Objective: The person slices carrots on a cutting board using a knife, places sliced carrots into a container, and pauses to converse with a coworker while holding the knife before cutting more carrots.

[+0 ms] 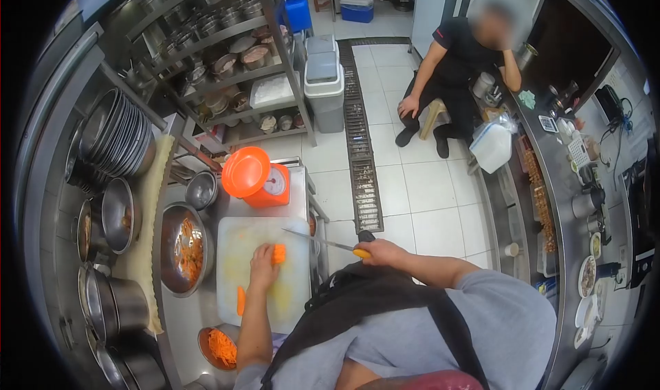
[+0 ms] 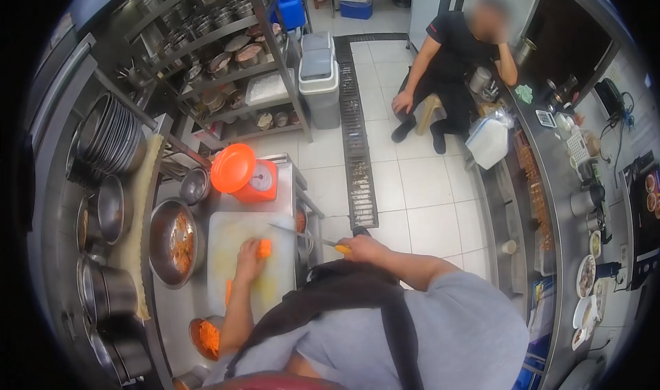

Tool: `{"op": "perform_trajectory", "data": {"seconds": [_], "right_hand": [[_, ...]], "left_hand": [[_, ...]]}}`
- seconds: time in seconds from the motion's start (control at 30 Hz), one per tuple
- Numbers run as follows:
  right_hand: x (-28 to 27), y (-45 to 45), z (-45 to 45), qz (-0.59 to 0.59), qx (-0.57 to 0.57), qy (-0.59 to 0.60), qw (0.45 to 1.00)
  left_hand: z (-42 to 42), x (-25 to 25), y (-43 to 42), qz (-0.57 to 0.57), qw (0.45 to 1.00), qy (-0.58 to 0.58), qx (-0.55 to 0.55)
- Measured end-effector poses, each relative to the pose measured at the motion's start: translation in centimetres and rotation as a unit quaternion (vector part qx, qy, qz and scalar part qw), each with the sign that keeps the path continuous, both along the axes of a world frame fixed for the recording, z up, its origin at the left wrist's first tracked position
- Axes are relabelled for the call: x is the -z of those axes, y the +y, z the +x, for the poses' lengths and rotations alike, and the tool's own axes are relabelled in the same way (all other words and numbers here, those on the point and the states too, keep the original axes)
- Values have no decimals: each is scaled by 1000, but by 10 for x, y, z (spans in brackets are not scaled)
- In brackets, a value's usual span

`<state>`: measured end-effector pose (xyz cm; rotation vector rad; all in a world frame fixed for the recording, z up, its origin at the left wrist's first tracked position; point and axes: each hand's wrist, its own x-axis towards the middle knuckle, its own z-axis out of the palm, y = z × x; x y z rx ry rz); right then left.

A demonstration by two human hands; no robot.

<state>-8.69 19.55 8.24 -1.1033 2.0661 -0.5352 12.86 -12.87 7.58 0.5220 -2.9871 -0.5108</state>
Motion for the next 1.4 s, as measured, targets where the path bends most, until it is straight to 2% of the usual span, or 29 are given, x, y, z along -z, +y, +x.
{"op": "perform_trajectory", "data": {"seconds": [0.3,0.37,0.6,0.67,0.8,1.0,1.07,1.1,1.13,1.17,1.2,1.23,1.27,1.3,1.37,1.4], "right_hand": [[4,0,-3,1,-5,1,1000],[5,0,-4,-1,-9,4,1000],[1,-3,-5,-4,-12,3,1000],[3,-4,-5,-3,-19,0,1000],[8,-3,-5,-4,-19,0,1000],[9,-4,-5,-4,-12,12,1000],[6,-5,-6,-13,2,11,1000],[10,-4,-6,-25,2,22,999],[3,-6,-7,-27,3,26,999],[-9,-6,-9,-39,12,34,999],[-16,-2,-8,-48,21,37,998],[-15,2,-10,-93,23,41,995],[-17,7,-13,-86,26,42,995],[-18,10,-15,-123,37,55,990],[-21,13,-22,-195,51,67,977],[-22,13,-28,-193,47,76,977]], "left_hand": [[-15,3,5,2,998,60,-20],[-18,-9,10,6,999,30,-23],[-30,-4,8,-21,1000,-11,-14],[-30,-9,9,7,999,-36,-12],[-24,-2,8,10,1000,-25,-9],[-25,-14,17,41,997,57,-12],[-31,-27,26,-25,981,184,-57],[-27,-14,25,-27,980,187,-58],[-24,9,25,158,961,162,-160],[-30,24,26,340,898,128,-250],[-40,13,42,347,896,127,-245],[-53,-15,70,495,829,78,-248],[-69,-31,92,628,738,28,-245],[-83,-29,106,631,735,25,-247],[-107,-25,122,669,726,-2,-158],[-121,-27,129,668,723,3,-176]]}}
